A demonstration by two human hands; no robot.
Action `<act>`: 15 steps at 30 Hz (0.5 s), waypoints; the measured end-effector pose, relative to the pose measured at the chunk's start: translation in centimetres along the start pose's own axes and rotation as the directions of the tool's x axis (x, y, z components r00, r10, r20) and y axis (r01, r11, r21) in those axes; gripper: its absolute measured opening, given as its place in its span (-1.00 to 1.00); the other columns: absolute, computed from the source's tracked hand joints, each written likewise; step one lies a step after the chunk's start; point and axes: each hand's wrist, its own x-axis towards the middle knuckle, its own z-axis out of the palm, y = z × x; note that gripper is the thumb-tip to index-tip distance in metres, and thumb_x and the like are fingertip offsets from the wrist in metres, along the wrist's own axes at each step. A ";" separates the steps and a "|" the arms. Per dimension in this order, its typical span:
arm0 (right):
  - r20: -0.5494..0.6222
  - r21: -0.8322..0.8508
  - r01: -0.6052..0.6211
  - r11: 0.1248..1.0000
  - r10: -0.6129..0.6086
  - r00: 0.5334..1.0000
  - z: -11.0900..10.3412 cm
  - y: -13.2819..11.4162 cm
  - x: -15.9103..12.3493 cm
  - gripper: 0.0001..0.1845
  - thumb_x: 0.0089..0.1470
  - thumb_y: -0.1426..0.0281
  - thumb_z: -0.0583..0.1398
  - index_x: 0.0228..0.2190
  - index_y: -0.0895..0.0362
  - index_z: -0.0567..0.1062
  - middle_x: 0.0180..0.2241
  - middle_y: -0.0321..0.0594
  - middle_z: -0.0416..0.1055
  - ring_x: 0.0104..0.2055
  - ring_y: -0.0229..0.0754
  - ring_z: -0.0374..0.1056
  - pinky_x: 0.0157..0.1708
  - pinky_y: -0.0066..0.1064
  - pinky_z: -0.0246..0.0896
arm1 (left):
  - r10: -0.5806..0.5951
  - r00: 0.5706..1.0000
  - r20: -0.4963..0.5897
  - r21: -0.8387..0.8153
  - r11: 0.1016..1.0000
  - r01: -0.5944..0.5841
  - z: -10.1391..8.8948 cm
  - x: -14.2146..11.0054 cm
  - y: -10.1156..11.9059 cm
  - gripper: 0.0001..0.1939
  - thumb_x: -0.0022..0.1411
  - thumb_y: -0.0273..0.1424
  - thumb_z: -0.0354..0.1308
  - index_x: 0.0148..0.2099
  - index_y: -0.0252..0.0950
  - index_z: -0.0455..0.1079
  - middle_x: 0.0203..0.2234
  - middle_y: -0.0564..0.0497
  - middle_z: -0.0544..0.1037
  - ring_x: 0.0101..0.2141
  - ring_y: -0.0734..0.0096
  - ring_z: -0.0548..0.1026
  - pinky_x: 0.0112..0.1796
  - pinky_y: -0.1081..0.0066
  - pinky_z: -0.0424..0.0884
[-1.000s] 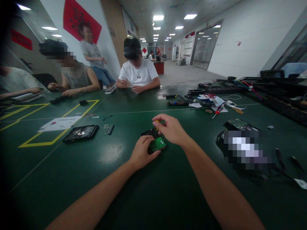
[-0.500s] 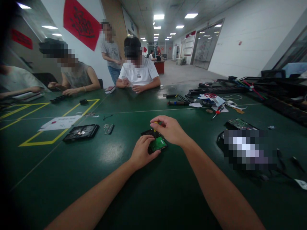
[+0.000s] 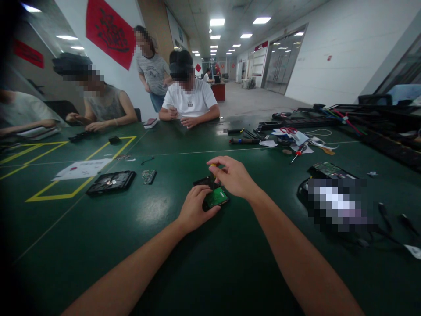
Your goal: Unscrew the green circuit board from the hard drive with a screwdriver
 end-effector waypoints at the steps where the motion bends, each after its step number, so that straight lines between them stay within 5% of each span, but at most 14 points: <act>1: 0.012 0.021 -0.001 1.000 0.000 1.000 0.1 0.0 0.0 -0.68 0.30 0.24 0.20 0.02 0.08 0.56 -0.28 -0.19 0.54 -0.42 -0.22 0.47 -0.45 -0.38 0.36 | -0.001 1.000 0.002 -0.001 1.000 0.001 0.0 0.0 0.0 -0.47 0.16 -0.14 0.40 0.13 -0.19 0.43 0.07 -0.13 0.49 0.13 -0.02 0.44 0.16 -0.05 0.41; 9: -0.009 0.072 -0.004 0.997 0.004 1.000 0.4 0.3 0.2 -0.74 0.30 0.24 0.21 -0.06 0.09 0.53 -0.31 -0.21 0.54 -0.40 -0.21 0.50 -0.33 -0.33 0.46 | -0.006 1.000 -0.002 -0.004 1.000 0.006 -0.1 0.0 0.1 -0.46 0.15 -0.14 0.40 0.13 -0.18 0.43 0.07 -0.12 0.49 0.12 -0.02 0.45 0.16 -0.05 0.41; 15: 0.004 -0.002 -0.012 1.000 0.012 1.000 0.2 0.1 0.0 -0.68 0.24 0.11 0.27 -0.13 0.07 0.58 -0.30 -0.20 0.55 -0.43 -0.22 0.46 -0.46 -0.39 0.37 | 0.001 1.000 -0.009 -0.009 1.000 -0.001 0.0 0.0 0.1 -0.46 0.15 -0.14 0.41 0.13 -0.18 0.43 0.07 -0.13 0.49 0.12 -0.02 0.45 0.17 -0.04 0.41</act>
